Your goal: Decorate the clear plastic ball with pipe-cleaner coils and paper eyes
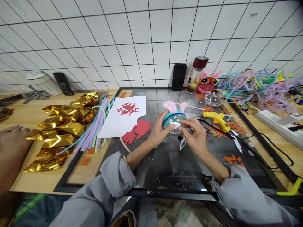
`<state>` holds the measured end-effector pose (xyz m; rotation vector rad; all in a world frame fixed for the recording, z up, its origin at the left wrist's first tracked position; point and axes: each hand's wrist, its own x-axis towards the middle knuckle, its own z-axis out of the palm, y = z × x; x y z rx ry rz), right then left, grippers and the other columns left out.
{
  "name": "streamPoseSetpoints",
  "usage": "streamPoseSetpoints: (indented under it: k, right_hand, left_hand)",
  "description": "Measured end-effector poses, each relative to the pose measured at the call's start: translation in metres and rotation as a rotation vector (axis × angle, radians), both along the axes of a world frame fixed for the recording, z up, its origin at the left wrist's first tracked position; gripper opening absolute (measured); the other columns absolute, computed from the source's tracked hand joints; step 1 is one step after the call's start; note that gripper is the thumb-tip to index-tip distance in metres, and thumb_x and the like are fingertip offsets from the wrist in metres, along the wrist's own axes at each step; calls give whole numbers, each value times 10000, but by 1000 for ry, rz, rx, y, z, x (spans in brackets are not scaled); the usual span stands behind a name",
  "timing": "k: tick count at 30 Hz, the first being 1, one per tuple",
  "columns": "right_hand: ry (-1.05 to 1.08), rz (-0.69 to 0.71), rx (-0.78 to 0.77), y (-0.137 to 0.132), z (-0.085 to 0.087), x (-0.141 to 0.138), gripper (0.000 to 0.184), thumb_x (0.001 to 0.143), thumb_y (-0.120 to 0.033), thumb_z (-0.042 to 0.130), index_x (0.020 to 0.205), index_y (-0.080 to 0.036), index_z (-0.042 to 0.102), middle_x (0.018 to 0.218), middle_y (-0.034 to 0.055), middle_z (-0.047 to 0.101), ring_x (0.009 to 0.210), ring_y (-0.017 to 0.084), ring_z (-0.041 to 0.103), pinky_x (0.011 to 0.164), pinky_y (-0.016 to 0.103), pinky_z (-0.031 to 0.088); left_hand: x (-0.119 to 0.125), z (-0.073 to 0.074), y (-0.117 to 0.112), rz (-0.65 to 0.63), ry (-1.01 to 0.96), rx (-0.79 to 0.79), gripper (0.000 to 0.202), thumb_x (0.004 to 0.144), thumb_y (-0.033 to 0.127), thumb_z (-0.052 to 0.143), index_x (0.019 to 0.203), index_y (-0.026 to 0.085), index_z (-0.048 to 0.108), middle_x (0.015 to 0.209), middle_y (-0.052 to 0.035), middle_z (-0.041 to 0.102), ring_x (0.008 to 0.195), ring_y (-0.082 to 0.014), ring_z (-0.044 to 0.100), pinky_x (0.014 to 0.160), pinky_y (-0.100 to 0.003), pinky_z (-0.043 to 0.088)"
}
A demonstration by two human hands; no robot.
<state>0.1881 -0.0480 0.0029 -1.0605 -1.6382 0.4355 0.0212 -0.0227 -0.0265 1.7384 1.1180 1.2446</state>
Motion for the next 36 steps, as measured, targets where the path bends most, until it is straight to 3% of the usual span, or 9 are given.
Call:
streamPoseSetpoints:
  k: [5,13,23,29,36]
  right_hand:
    - [-27,-45,78,0,1,-4,83,814,-213,628,868,-205,692,814,31,600,788,172,581,693,314,467]
    - [108,-52,-77,7,0,-9,41,757,-217,661,723,-203,645,708,-8,590,691,143,528,662,286,436]
    - [549,-28,-275,20,2,10,168,636,-310,756,697,-192,653,661,-19,605,613,109,515,582,247,412]
    - [546,-25,-297,21,6,19,158,652,-300,752,700,-190,649,637,-27,589,593,99,502,555,235,394]
    - [451,-23,-298,17,3,16,167,665,-326,737,703,-188,652,658,-12,609,599,111,520,570,250,411]
  left_hand:
    - [0,0,1,13,3,4,665,815,539,577,1382,263,365,1440,-123,386,1336,-293,373,1089,-475,328]
    - [-1,7,2,5,55,-62,996,602,576,760,1423,231,316,1482,-152,325,1364,-349,318,1094,-481,315]
    - [-1,10,4,62,82,-66,865,682,525,719,1403,235,338,1454,-140,384,1328,-317,381,1089,-490,321]
    - [-2,2,7,72,11,-24,913,662,503,745,1412,228,301,1483,-153,336,1355,-306,352,1110,-479,311]
    - [-2,-3,9,36,8,-17,809,714,444,722,1396,257,329,1459,-143,370,1324,-307,394,1068,-503,363]
